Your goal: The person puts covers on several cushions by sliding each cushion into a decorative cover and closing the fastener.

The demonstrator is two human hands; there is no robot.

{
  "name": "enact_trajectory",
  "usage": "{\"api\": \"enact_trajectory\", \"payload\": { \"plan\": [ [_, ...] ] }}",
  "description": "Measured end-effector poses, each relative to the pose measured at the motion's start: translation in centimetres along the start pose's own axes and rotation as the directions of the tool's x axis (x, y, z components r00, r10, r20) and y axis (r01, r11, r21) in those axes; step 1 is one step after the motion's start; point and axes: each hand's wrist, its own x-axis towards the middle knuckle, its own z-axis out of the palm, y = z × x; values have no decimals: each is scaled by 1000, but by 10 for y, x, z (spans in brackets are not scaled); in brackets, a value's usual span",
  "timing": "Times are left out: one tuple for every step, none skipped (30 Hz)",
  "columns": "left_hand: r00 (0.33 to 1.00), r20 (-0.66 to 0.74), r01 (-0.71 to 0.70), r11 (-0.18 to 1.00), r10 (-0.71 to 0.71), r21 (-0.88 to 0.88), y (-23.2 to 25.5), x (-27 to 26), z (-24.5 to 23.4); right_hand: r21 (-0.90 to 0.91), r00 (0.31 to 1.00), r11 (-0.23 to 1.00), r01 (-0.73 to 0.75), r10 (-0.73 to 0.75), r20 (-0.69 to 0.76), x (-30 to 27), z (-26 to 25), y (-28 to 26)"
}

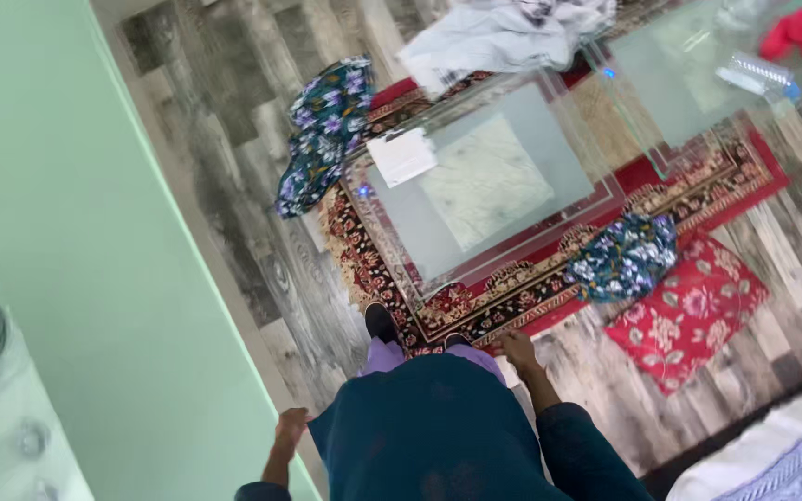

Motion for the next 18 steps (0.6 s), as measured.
{"api": "enact_trajectory", "payload": {
  "plan": [
    [979, 20, -197, 964, 204, -178, 11, 17, -27, 50, 997, 998, -32, 35, -61, -16, 7, -3],
    [919, 22, -360, 861, 394, -359, 25, 33, -55, 111, 993, 993, -41, 53, -108, -30, 13, -2],
    [966, 1, -251, 942, 258, -222, 56, 53, -73, 161, 984, 986, -35, 62, -169, -40, 15, 0],
    [990, -51, -133, 988, 129, -81, 93, 73, -84, 209, 971, 977, -26, 75, -229, -49, 13, 5],
    [984, -73, -164, 986, 166, 28, 122, 88, -90, 260, 959, 965, -31, 102, -265, -58, 11, 15],
    [974, -91, -196, 971, 209, 135, 154, 104, -91, 311, 955, 949, 61, 36, -296, -65, 10, 26],
    [926, 2, -355, 872, 377, 338, 183, 117, -92, 348, 945, 926, 145, -26, -325, -79, 14, 39],
    [848, 130, -502, 703, 513, 504, 210, 129, -88, 384, 934, 913, 137, 11, -357, -96, 15, 54],
    [857, 129, -512, 795, 499, 325, 245, 141, -65, 407, 914, 912, 51, 122, -387, -108, 8, 70],
    [869, 134, -492, 859, 476, 139, 270, 148, -40, 437, 883, 899, -36, 233, -408, -119, 1, 86],
    [859, 151, -499, 865, 488, 42, 297, 156, -8, 472, 864, 882, -20, 253, -436, -126, -7, 99],
    [835, 180, -536, 842, 519, 61, 324, 160, 28, 550, 842, 833, -67, 343, -417, -135, -12, 113],
    [826, 212, -546, 835, 522, 72, 337, 157, 63, 621, 816, 773, -129, 438, -376, -155, -12, 134],
    [823, 260, -542, 836, 505, 92, 341, 150, 102, 650, 797, 749, -127, 467, -382, -174, -9, 156],
    [810, 306, -549, 831, 501, 92, 350, 138, 149, 671, 792, 731, -122, 479, -378, -178, -17, 165],
    [792, 365, -555, 826, 489, 99, 349, 124, 200, 693, 787, 712, -116, 491, -373, -180, -25, 174],
    [721, 460, -620, 779, 518, 93, 331, 104, 244, 710, 776, 697, -104, 503, -380, -185, -33, 181],
    [705, 512, -596, 801, 490, 55, 320, 87, 291, 751, 788, 661, -1, 463, -406, -186, -41, 185]
  ]
}}
